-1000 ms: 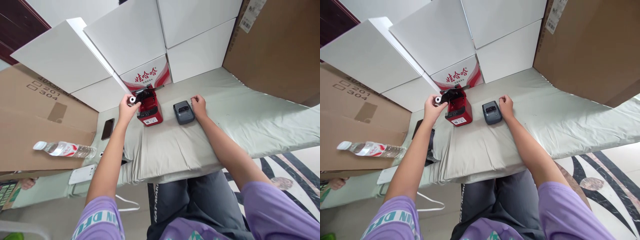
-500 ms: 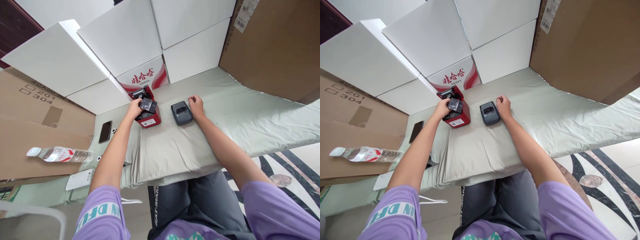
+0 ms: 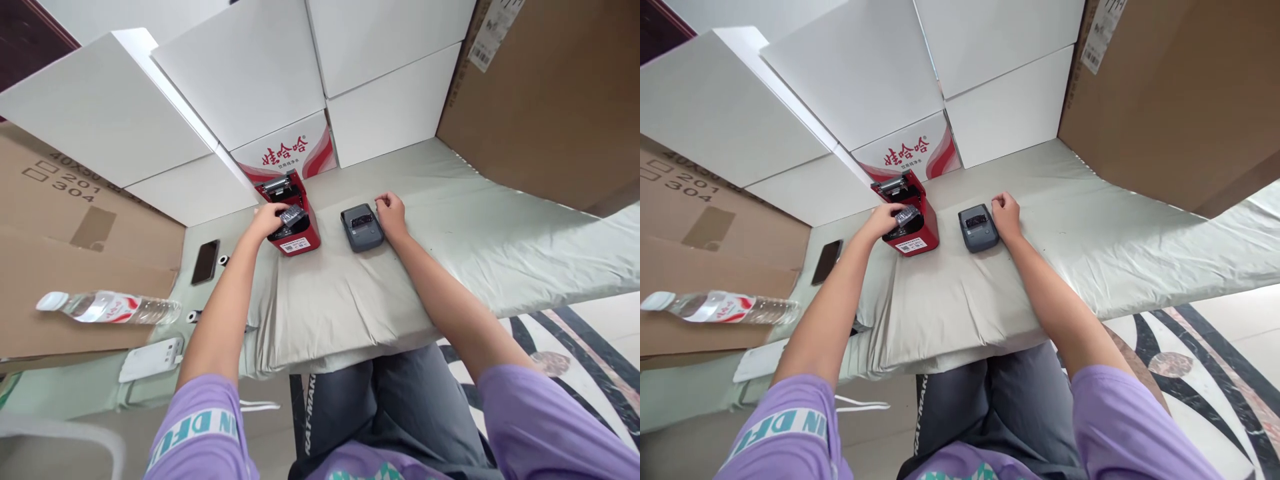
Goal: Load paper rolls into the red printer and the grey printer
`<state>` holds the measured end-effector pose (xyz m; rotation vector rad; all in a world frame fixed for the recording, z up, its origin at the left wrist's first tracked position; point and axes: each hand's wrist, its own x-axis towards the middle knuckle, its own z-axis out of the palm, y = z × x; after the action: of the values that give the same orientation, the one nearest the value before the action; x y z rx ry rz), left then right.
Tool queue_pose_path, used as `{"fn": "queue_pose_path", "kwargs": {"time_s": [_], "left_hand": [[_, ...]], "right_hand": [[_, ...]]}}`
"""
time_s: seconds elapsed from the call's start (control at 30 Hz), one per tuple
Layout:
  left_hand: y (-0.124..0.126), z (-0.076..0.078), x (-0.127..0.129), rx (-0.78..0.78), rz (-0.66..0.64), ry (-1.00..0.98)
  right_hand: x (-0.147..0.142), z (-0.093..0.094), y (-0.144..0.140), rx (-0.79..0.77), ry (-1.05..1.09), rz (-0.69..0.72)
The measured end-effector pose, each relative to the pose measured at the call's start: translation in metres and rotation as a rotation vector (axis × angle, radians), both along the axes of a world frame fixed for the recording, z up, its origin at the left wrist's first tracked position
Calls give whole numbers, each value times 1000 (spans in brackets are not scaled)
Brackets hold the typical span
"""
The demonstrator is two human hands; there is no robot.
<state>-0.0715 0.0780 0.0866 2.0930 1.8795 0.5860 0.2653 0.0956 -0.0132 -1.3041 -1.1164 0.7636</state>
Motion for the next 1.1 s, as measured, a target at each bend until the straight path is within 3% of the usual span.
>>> {"fn": "queue_pose_path", "kwargs": {"time_s": [0.17,0.3,0.4,0.5,0.57,0.63,0.73,0.8,0.93,1.1], "left_hand": [[-44,-2,8,128,1,-105],[-88,-4,8,155,-159,-12],[-106,1,4,193,-282,-43],[-97,13,0,435,-222,-272],[-75,25,2,670,-56,-394],[-44,37,6,735,30,-371],[-5,48,15,481,80,-143],[2,49,21,363,94,36],[-25,42,32,324,183,217],[-59,41,38,85,231,299]], "right_hand": [[1,-3,2,1,-6,12],[1,-4,3,3,6,15],[1,-4,2,-3,19,13],[2,-4,2,6,15,11],[2,-3,2,12,9,10],[2,-4,2,16,12,9],[2,-3,2,16,29,11],[2,-1,0,14,37,11],[0,3,-3,5,35,18],[-1,4,-4,-5,13,23]]}}
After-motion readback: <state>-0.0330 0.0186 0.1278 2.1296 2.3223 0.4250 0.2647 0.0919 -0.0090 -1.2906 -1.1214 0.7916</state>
